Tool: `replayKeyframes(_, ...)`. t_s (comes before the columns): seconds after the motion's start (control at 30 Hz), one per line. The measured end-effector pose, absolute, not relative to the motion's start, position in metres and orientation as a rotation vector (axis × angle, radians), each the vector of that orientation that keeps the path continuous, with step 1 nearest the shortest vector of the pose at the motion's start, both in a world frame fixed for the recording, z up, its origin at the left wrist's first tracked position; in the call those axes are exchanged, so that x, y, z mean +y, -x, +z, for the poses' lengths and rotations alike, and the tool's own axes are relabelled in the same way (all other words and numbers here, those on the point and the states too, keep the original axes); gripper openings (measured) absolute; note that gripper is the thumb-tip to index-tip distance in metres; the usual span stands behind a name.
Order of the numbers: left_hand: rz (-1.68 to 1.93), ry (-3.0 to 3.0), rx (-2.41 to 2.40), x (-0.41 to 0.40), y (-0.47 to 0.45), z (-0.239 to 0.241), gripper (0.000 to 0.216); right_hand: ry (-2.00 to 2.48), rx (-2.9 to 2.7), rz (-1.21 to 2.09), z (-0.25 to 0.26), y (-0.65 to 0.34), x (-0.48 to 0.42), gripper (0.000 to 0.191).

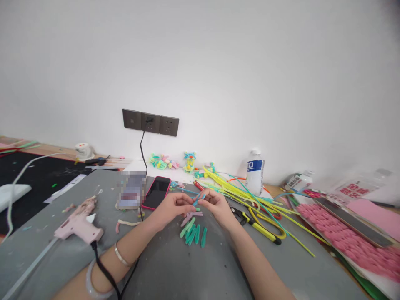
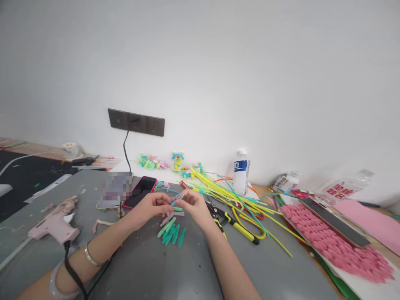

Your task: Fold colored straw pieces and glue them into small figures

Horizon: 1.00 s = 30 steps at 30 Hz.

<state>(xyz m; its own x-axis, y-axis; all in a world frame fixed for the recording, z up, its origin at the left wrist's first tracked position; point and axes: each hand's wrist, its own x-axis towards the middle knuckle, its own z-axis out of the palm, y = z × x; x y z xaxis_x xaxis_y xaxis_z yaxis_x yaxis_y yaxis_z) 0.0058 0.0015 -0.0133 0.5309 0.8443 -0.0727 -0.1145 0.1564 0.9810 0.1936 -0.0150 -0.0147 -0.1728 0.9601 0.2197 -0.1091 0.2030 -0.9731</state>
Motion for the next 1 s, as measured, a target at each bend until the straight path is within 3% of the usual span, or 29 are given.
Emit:
replayKeyframes(0.3,0.716,-1.265,0.792,0.003,-0.003,-0.014,0.028,0.944,-1.332,1.222,-0.019,-0.195,-0.013,0.027)
replayKeyframes(1.0,0.595,-1.168,0.727,-0.003,-0.003,-0.004,0.041,0.967,-1.431,1.205,-0.015,-0.196,-0.016,0.030)
